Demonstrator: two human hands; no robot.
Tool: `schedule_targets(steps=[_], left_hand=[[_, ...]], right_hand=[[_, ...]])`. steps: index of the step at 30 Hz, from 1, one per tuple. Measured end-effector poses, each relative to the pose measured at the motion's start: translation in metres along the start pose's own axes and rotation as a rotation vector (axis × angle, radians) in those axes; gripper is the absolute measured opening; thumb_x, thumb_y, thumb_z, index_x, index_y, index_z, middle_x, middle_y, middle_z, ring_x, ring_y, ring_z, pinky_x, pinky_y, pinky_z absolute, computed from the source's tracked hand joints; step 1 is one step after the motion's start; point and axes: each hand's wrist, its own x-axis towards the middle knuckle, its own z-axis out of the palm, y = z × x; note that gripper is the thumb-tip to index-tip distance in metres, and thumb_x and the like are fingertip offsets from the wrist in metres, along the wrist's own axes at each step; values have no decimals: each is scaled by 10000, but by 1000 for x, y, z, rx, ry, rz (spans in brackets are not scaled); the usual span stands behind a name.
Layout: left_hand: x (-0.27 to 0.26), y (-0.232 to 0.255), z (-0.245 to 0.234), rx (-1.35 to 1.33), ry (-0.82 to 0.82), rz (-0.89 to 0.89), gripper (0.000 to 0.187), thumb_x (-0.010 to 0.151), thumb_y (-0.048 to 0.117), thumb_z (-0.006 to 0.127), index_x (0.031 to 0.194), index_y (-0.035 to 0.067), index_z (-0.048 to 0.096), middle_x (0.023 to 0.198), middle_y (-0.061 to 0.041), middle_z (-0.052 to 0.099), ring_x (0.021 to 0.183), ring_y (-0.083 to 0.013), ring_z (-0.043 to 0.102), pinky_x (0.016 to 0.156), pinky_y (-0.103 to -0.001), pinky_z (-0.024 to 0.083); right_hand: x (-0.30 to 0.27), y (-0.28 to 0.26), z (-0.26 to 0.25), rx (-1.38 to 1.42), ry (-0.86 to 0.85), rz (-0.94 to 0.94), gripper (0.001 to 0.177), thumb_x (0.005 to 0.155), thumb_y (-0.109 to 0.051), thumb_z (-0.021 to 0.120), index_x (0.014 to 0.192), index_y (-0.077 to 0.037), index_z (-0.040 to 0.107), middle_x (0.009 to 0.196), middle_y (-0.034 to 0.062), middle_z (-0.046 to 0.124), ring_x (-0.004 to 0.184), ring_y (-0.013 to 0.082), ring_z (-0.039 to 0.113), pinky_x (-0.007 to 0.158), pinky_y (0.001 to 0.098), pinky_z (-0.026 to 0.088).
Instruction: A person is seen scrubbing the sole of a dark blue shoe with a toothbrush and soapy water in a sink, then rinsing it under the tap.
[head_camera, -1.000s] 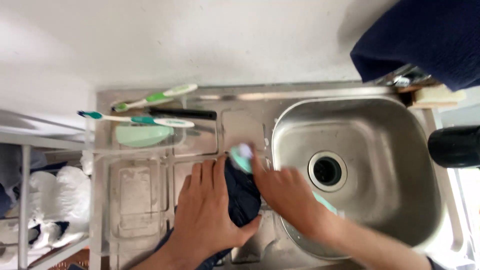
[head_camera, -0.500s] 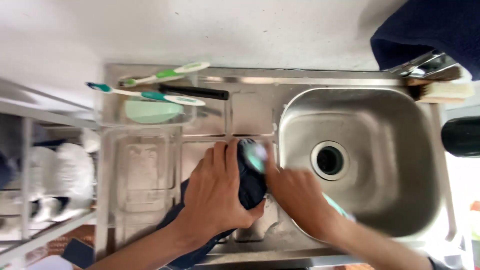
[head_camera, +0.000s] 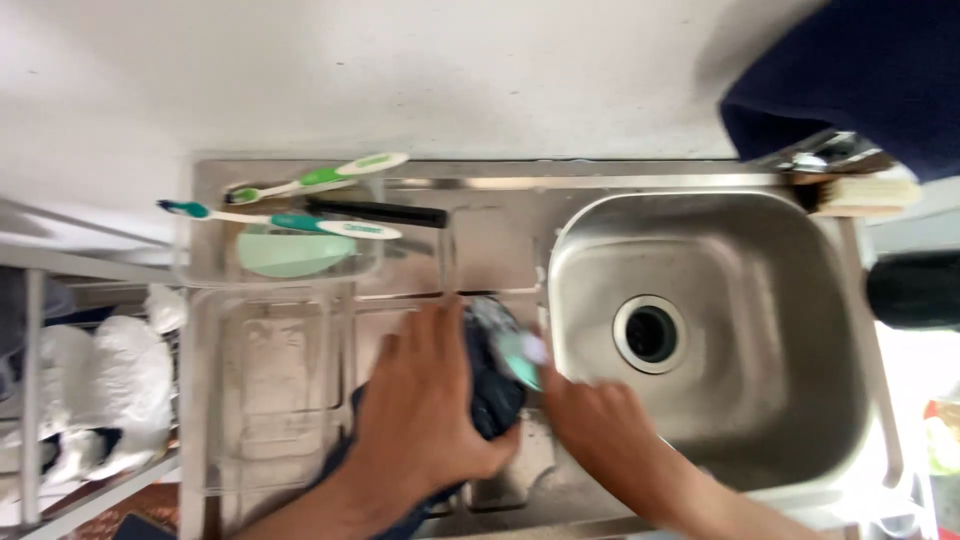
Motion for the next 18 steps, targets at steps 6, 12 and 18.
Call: schedule_targets(steps=[6, 12, 18], left_hand=[[5, 2, 3, -73, -11, 51, 1232, 454, 669, 868, 1385, -17, 441, 1278, -196, 536, 1101, -409, 546, 907, -501, 469], [0, -3, -2, 23, -124, 37, 1254, 548, 790, 819, 1417, -27, 431, 1252, -169, 539, 1119, -363, 537, 930, -458, 461], [3, 6, -1, -53, -99, -53, 1261, 467, 707, 886, 1432, 31, 436, 1209, -139, 553, 1079, -371, 563, 893, -487, 480]], right_hand=[[30, 15, -28, -130, 72, -88, 878, 740, -22, 569, 1574, 45, 301, 661, -75, 687, 397, 155, 677, 339, 330, 496], [9, 23, 3, -150, 22, -115, 749, 866, -123, 533, 1570, 24, 326, 558, -79, 569, 442, 171, 596, 376, 348, 452], [13, 41, -24, 123, -32, -189, 801, 741, 65, 531, 1518, 24, 339, 519, 11, 573, 397, 255, 613, 367, 408, 433]])
